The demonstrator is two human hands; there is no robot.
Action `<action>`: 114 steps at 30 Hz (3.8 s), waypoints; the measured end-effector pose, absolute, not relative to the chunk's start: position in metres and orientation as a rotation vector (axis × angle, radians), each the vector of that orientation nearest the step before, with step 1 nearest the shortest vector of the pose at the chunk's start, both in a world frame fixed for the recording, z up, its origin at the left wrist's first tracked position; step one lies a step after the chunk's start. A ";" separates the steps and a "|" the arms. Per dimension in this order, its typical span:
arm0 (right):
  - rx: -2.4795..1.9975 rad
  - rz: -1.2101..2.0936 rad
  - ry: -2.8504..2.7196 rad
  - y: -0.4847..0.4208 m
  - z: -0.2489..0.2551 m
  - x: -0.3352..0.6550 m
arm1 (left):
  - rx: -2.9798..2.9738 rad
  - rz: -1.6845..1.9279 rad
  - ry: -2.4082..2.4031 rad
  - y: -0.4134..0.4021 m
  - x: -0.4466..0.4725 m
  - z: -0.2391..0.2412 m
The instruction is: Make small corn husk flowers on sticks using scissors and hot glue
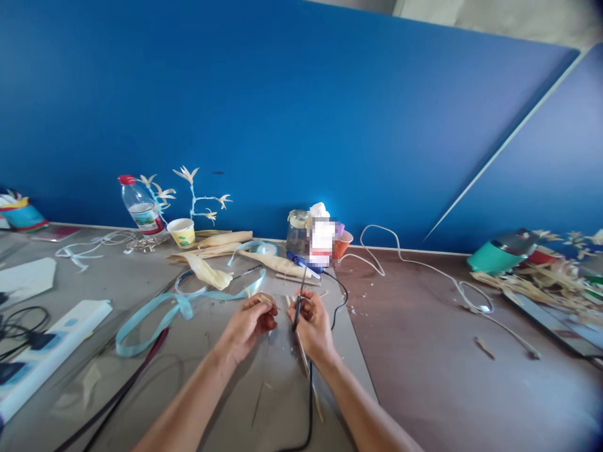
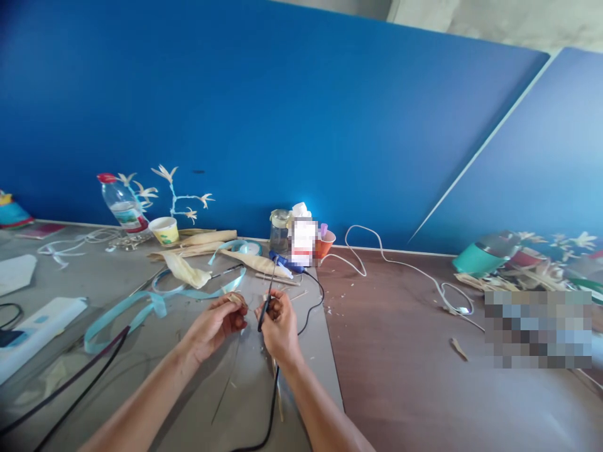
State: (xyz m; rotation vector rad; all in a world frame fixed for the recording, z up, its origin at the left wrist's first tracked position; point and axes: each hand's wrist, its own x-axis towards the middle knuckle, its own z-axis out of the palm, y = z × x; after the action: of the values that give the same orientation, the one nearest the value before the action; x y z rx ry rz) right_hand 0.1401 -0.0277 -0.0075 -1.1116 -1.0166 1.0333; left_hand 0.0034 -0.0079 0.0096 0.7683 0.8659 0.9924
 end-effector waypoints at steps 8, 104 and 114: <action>-1.037 1.015 -1.128 -0.030 -0.003 0.139 | 0.695 1.020 0.853 -0.007 0.005 0.011; -1.358 0.735 -1.811 -0.046 -0.002 0.127 | 0.874 1.324 1.030 -0.001 0.001 0.014; -1.306 0.814 -1.762 -0.046 -0.002 0.126 | 0.882 1.291 0.987 0.001 -0.005 0.014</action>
State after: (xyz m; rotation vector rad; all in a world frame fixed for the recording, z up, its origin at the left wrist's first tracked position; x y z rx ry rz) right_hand 0.1261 -0.0461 -0.0024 -1.3056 -1.7616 0.8138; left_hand -0.0048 0.0014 0.0142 0.8822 0.9875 1.2914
